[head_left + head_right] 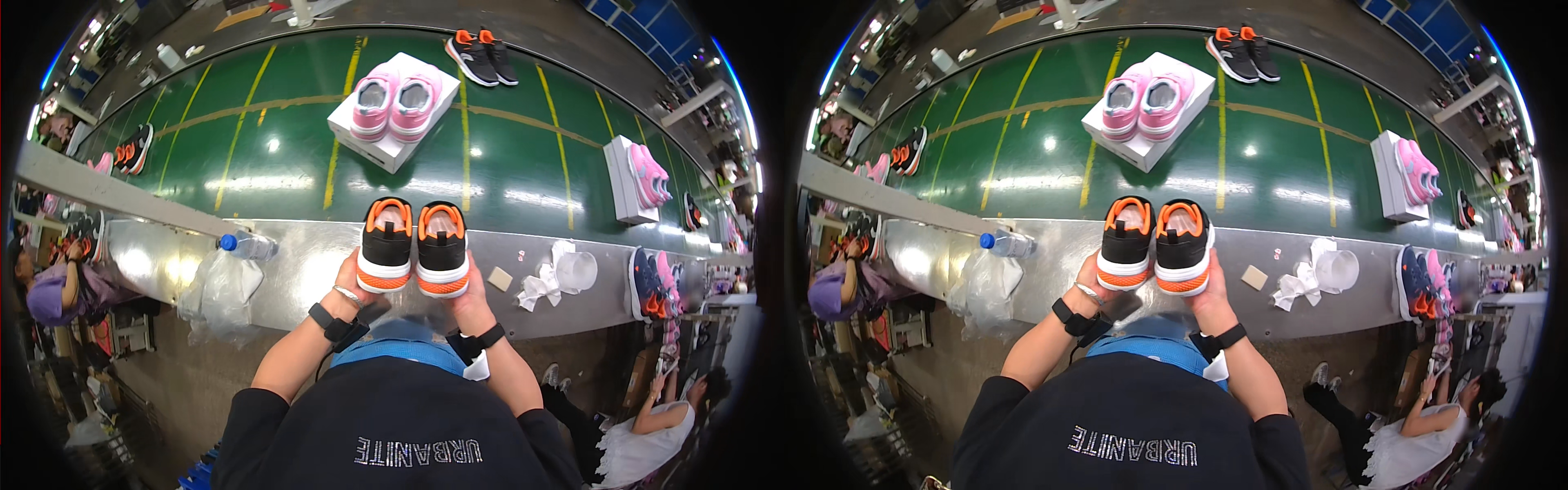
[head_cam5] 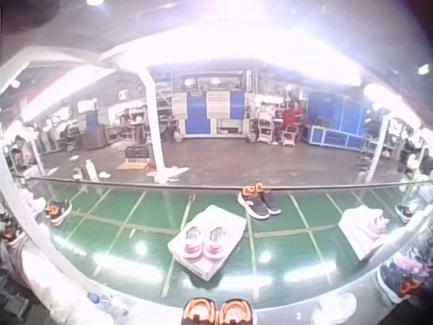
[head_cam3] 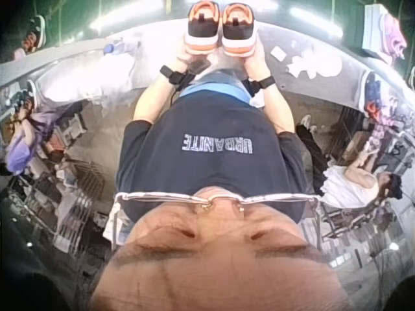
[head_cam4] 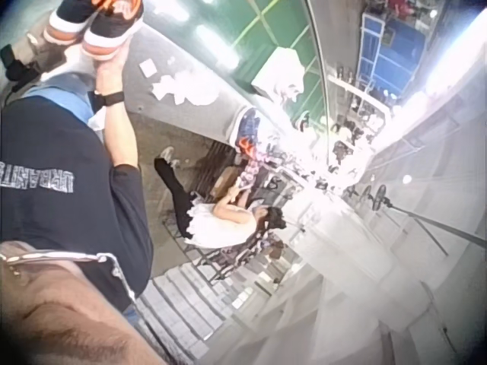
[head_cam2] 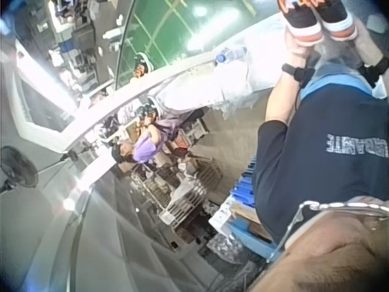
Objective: Clean and inspect shoes at a manufacturing quality control station.
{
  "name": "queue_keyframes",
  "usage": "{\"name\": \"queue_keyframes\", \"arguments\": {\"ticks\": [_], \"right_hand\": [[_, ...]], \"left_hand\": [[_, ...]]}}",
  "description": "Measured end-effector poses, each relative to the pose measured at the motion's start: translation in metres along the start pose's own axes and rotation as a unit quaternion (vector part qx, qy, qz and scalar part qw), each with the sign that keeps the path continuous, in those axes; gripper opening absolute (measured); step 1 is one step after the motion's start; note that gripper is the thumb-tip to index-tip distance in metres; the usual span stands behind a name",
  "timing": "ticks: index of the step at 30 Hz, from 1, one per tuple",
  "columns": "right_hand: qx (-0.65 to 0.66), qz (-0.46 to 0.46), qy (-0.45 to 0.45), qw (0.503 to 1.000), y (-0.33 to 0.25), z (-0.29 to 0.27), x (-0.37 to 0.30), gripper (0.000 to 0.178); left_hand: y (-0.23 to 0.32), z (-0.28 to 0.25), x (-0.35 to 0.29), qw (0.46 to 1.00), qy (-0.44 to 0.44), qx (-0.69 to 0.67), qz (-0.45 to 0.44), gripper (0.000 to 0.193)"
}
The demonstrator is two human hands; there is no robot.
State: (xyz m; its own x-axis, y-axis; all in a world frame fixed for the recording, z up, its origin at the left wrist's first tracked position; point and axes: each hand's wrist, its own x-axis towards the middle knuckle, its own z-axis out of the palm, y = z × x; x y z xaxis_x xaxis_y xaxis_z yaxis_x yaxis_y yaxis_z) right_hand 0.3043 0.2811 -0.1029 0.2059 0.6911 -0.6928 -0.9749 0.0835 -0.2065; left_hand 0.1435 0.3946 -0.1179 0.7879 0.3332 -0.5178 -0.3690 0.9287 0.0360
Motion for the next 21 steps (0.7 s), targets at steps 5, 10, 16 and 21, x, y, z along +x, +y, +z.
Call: {"name": "queue_keyframes", "arguments": {"ticks": [5, 10, 16, 21], "right_hand": [[0.097, 0.013, -0.058, 0.994, 0.002, 0.0, 0.003, 0.044], [0.037, -0.008, -0.042, 0.998, 0.002, 0.0, 0.001, 0.049], [-0.374, -0.175, 0.137, 0.9, 0.011, -0.092, 0.027, 0.028], [-0.654, -0.506, 0.07, 0.557, 0.033, -0.039, -0.036, 0.03]], "left_hand": [[-0.003, 0.015, 0.0, 1.0, 0.029, 0.007, -0.003, 0.038], [-0.006, 0.001, 0.007, 0.998, 0.041, 0.048, 0.006, 0.04], [-0.03, -0.107, 0.041, 0.832, 0.223, 0.464, 0.206, 0.038], [-0.024, -0.121, 0.012, 0.892, 0.174, 0.381, 0.17, 0.036]]}}
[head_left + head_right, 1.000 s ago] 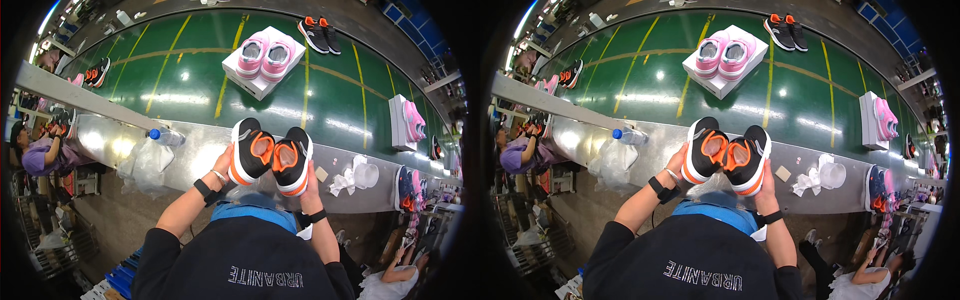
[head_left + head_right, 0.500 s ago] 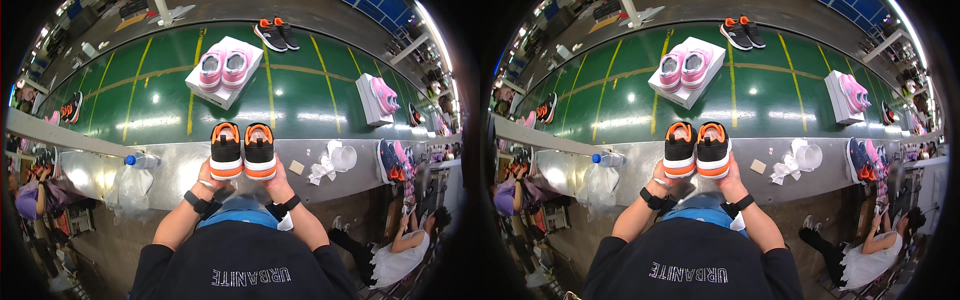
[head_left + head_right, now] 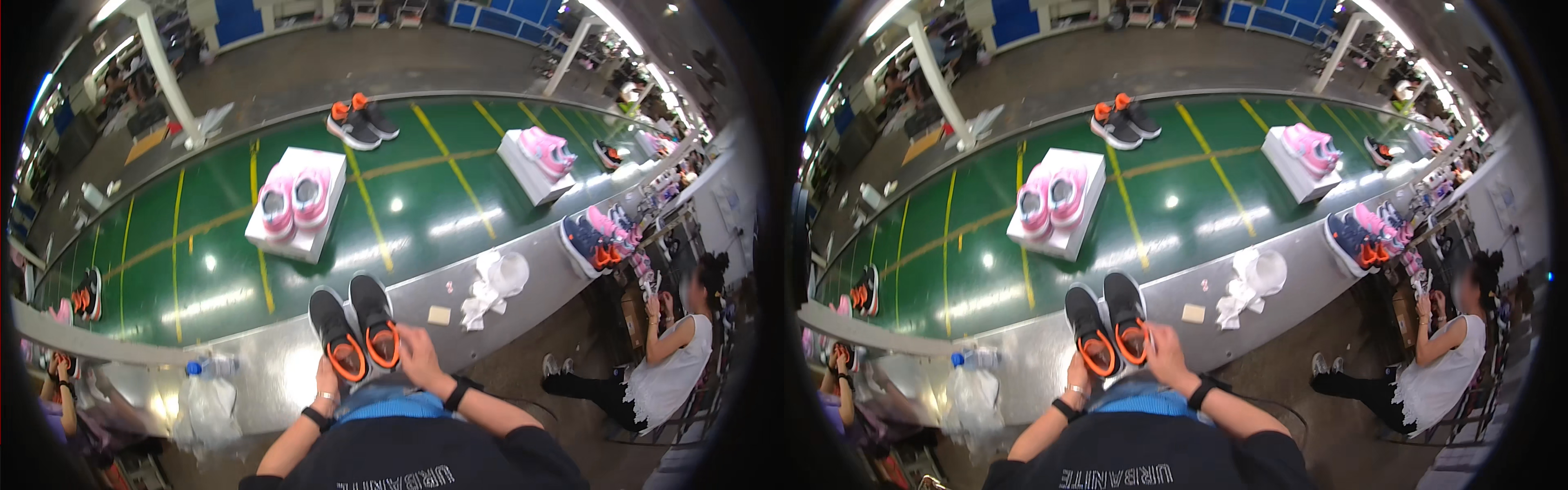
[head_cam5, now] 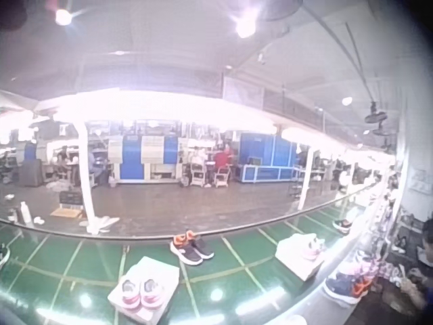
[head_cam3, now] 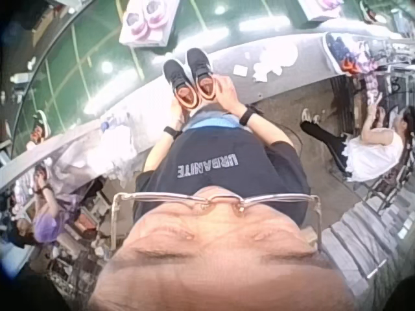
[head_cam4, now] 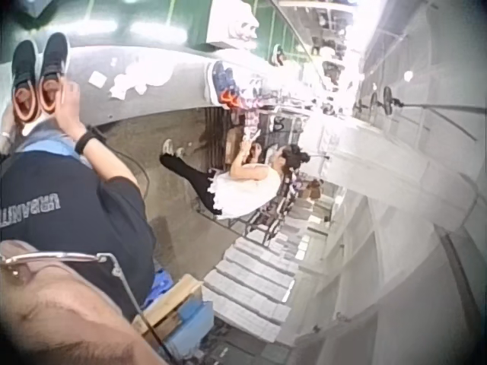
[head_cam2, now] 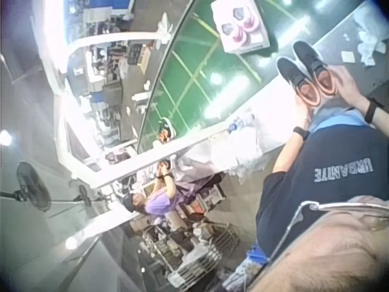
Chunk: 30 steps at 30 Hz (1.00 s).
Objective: Clean and inspect shoes at a manufacturing quality control station.
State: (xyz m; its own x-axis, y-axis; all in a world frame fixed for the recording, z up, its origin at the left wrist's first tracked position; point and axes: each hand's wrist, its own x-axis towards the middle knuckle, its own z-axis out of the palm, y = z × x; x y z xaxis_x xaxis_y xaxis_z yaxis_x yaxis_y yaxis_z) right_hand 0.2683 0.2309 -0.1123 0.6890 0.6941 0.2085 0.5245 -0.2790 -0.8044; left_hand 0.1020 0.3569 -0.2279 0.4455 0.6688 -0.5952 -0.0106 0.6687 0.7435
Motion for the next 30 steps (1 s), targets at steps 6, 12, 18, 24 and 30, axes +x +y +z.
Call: {"name": "queue_keyframes", "arguments": {"ticks": [6, 12, 18, 24, 30], "right_hand": [[-0.269, -0.169, -0.281, 0.906, -0.01, 0.013, -0.023, 0.041], [-0.268, -0.156, -0.371, 0.875, -0.012, -0.009, 0.068, 0.043], [-0.302, -0.177, -0.264, 0.899, 0.015, -0.049, 0.209, 0.044], [-0.368, 0.031, -0.216, 0.904, 0.184, -0.069, 0.295, 0.058], [-0.388, -0.034, -0.055, 0.92, 0.147, -0.046, 0.303, 0.058]], "left_hand": [[0.016, 0.026, -0.013, 0.993, -0.05, 0.088, -0.053, 0.036], [0.054, 0.037, -0.024, 0.992, -0.034, 0.074, -0.095, 0.031], [0.031, -0.002, -0.024, 0.984, -0.004, 0.171, -0.041, 0.028], [0.026, -0.017, -0.06, 0.946, 0.084, 0.307, 0.06, 0.031], [0.006, -0.066, -0.119, 0.937, 0.159, 0.311, -0.001, 0.031]]}}
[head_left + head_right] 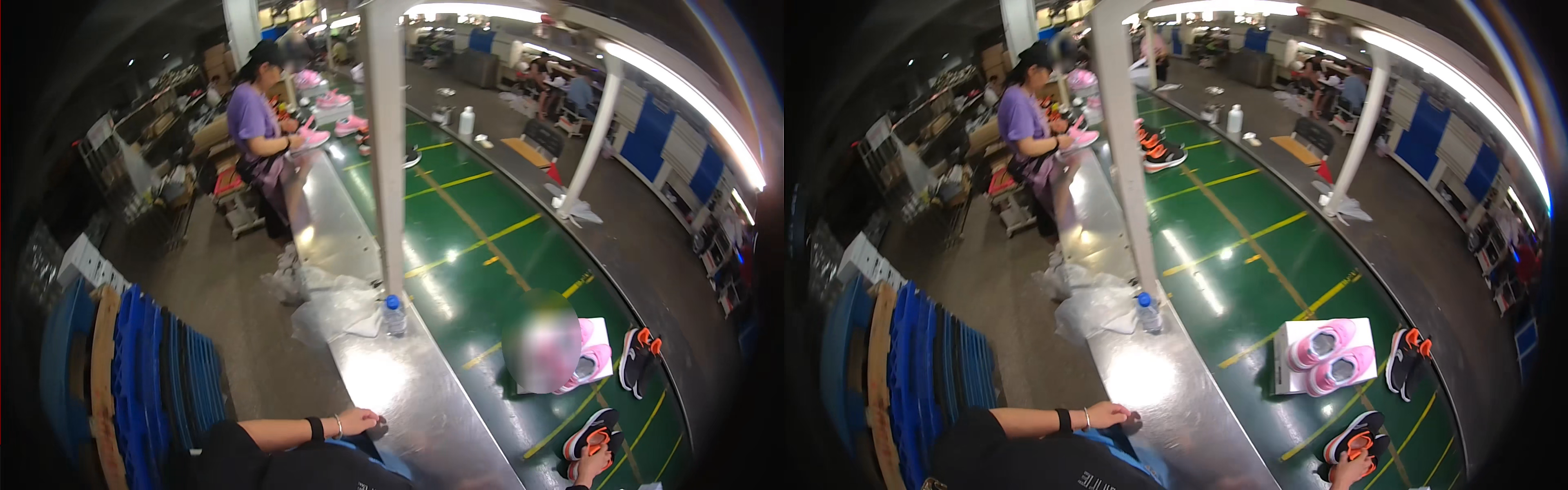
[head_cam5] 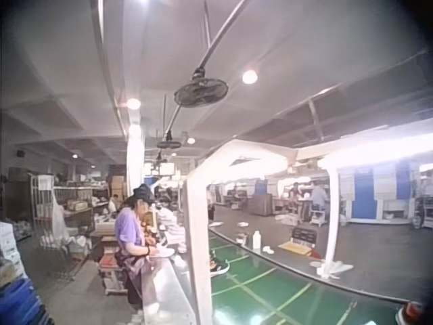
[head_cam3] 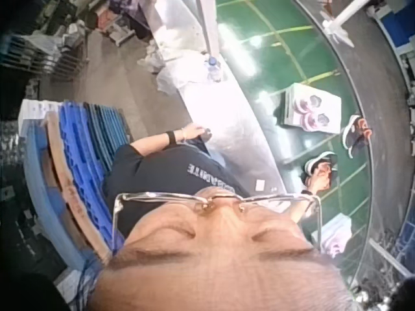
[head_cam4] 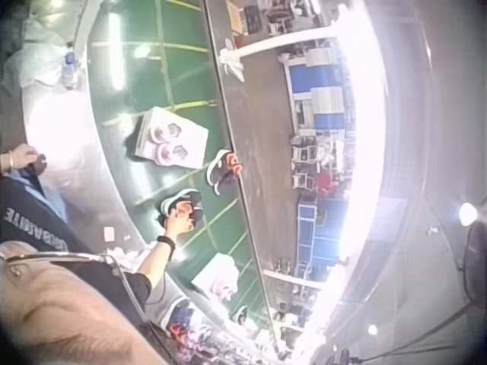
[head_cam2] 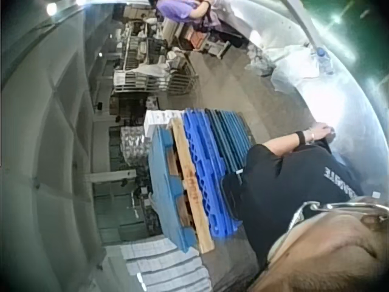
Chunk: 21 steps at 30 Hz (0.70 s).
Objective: Clean and inspect shoes at a manufacturing quality control station.
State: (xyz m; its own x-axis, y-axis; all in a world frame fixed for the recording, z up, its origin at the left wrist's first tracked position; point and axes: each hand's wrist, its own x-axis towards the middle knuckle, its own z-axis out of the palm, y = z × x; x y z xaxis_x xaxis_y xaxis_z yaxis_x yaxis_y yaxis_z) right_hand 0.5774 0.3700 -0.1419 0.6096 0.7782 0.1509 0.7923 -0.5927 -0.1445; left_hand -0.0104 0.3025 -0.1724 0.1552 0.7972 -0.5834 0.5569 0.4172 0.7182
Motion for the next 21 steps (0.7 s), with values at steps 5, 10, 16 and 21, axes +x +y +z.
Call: {"name": "queue_keyframes", "arguments": {"ticks": [5, 10, 16, 21], "right_hand": [[0.25, -0.123, 0.024, 0.96, -0.104, -0.057, -0.016, 0.033], [0.409, -0.209, -0.073, 0.885, -0.303, -0.126, -0.091, 0.031], [0.507, -0.329, -0.045, 0.796, -0.496, -0.172, -0.137, 0.052], [0.62, -0.367, -0.004, 0.694, -0.605, -0.16, -0.136, 0.065]], "left_hand": [[-0.034, -0.036, 0.014, 0.996, 0.011, -0.057, 0.067, 0.032], [-0.057, -0.133, 0.022, 0.988, -0.044, 0.023, 0.146, 0.029], [-0.095, -0.243, 0.026, 0.985, 0.075, 0.06, 0.143, 0.026], [-0.09, -0.3, 0.023, 0.989, 0.106, 0.017, 0.097, 0.028]]}}
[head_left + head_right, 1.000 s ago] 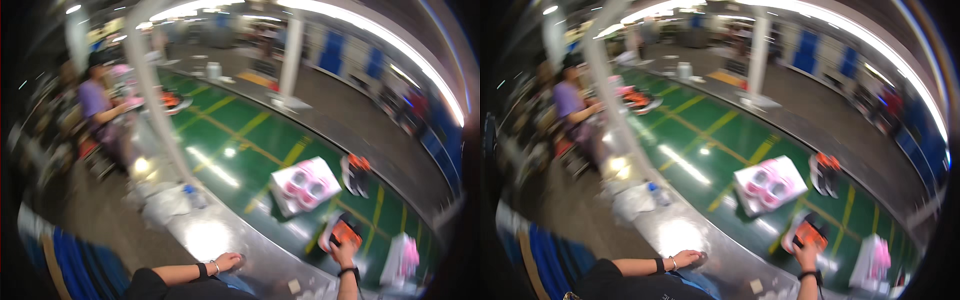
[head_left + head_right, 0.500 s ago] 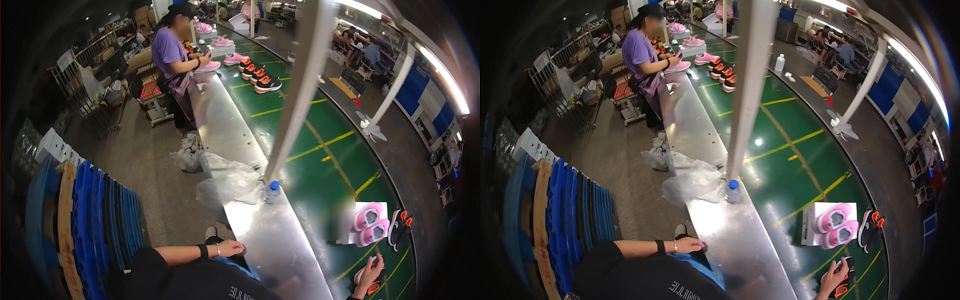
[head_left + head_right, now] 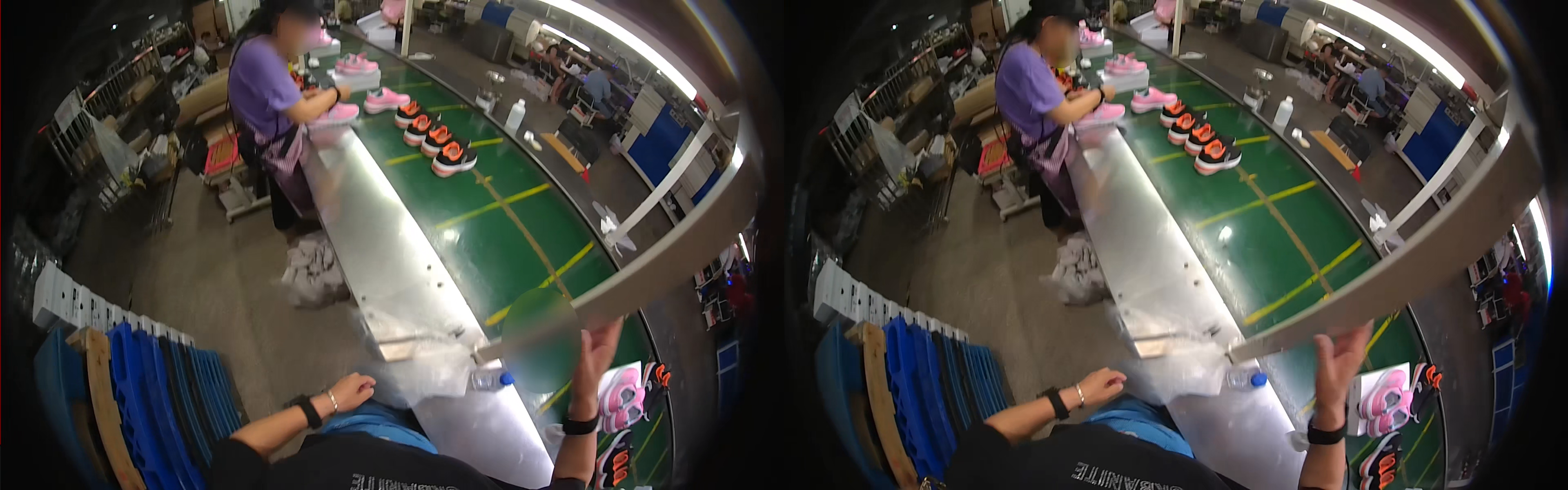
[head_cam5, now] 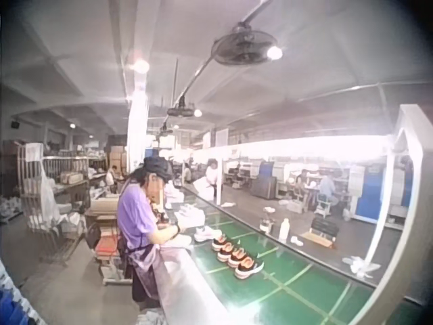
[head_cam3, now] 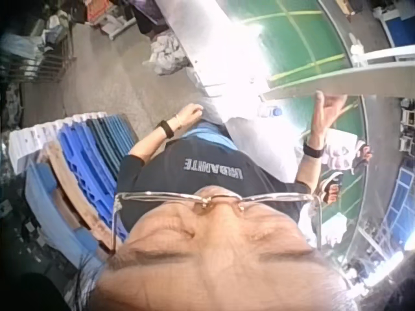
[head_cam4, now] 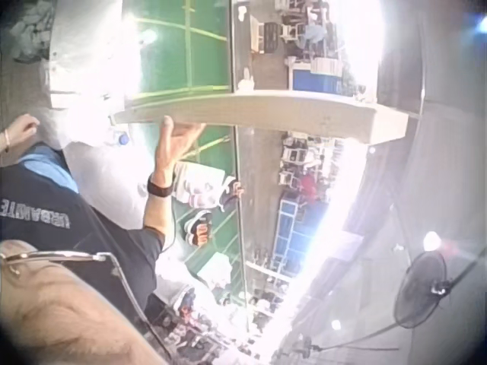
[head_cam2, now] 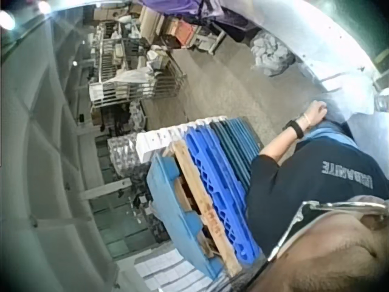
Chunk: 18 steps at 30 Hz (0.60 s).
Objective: Clean and inspect shoes at a manufacturing quality control station.
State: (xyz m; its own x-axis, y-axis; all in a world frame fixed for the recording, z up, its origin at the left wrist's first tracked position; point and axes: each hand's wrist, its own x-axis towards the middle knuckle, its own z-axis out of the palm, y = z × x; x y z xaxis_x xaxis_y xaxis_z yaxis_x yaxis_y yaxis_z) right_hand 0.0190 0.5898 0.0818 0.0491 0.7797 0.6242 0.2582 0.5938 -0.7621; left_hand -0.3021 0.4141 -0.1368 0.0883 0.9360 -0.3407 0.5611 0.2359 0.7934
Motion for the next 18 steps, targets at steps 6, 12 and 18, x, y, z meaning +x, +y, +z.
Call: {"name": "queue_keyframes", "arguments": {"ticks": [6, 12, 18], "right_hand": [[-0.016, 0.134, 0.086, 0.987, 0.024, 0.04, -0.013, 0.061], [0.023, 0.125, 0.241, 0.962, 0.028, 0.039, -0.031, 0.055], [-0.16, 0.173, 0.015, 0.972, 0.004, 0.037, -0.004, 0.045]], "left_hand": [[-0.014, -0.109, 0.058, 1.0, -0.001, 0.023, 0.007, 0.032], [0.018, -0.217, 0.293, 0.969, 0.009, 0.137, 0.204, 0.053], [0.075, -0.264, 0.55, 0.887, 0.114, 0.395, 0.211, 0.06]]}}
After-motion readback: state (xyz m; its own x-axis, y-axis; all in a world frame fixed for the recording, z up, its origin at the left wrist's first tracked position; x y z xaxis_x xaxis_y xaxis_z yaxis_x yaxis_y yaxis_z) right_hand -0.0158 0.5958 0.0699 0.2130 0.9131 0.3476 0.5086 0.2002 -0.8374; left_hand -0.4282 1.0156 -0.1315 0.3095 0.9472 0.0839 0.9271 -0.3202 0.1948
